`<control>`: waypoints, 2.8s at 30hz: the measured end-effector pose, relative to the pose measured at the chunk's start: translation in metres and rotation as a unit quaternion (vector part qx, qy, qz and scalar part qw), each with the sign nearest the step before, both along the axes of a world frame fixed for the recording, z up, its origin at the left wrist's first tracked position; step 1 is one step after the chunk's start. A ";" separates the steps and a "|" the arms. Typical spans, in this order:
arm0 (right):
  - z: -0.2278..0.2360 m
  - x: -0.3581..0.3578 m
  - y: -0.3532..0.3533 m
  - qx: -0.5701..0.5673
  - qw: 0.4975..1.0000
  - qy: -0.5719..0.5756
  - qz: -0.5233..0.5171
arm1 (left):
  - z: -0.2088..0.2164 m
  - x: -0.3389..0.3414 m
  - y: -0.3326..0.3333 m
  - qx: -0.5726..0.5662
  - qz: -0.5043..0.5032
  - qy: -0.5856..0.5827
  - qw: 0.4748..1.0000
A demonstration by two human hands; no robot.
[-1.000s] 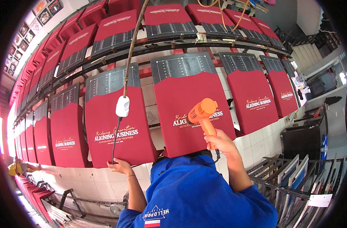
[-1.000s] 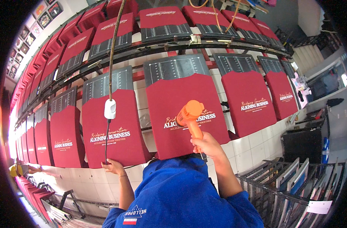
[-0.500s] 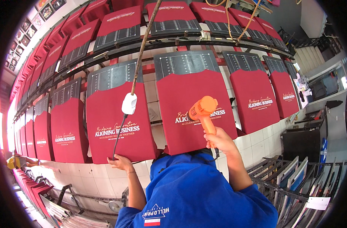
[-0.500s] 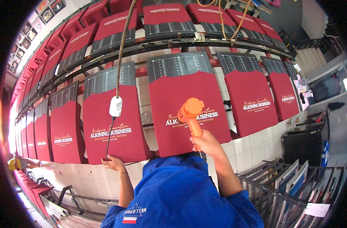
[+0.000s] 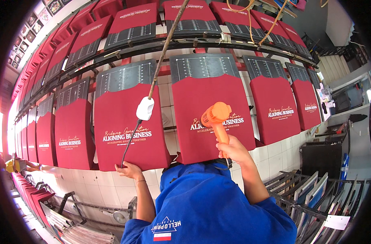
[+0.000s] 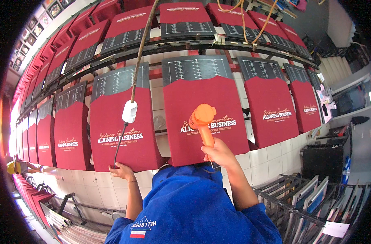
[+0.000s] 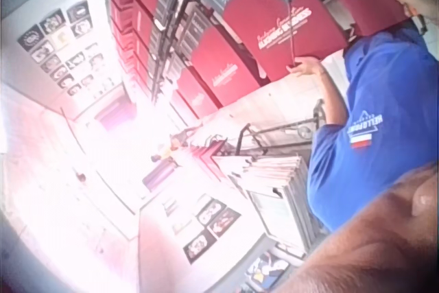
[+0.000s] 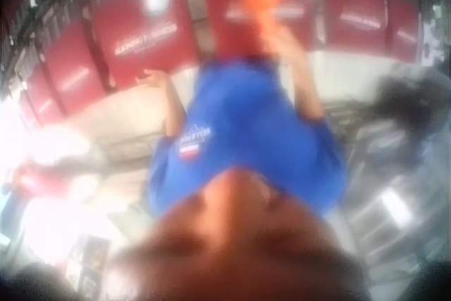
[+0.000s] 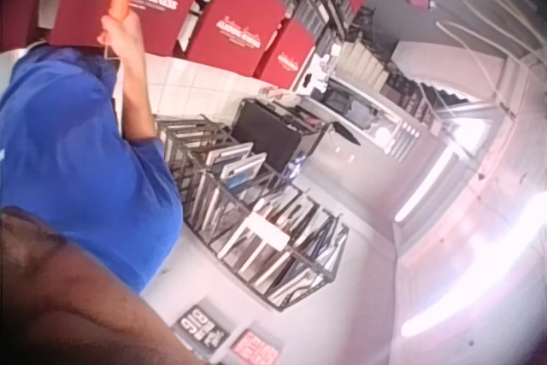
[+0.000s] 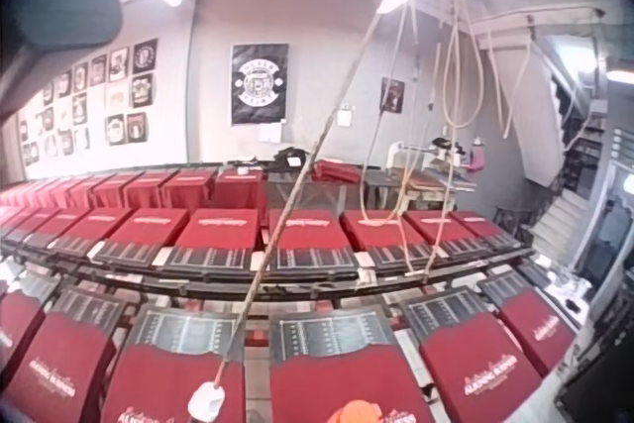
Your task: The person uses a heat gun to cure or dry ink on several red screen-printed shirts lined up on a production rack, moving the tool across each print individually.
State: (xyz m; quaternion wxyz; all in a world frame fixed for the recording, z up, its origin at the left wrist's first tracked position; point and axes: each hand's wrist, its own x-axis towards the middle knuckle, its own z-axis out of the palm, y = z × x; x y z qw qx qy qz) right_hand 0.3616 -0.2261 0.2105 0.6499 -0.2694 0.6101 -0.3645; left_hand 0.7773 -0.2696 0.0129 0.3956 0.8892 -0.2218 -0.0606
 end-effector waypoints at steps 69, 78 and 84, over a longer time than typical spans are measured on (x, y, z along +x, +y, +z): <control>0.004 -0.006 0.002 -0.020 0.998 0.042 0.038 | -0.014 0.012 0.002 -0.014 -0.010 -0.031 0.999; 0.015 -0.031 0.035 0.036 0.998 0.048 0.002 | 0.031 0.109 0.022 0.191 -0.192 -0.191 0.944; 0.008 -0.029 0.034 0.023 0.999 0.032 0.013 | 0.031 0.202 -0.008 0.219 -0.110 -0.107 0.964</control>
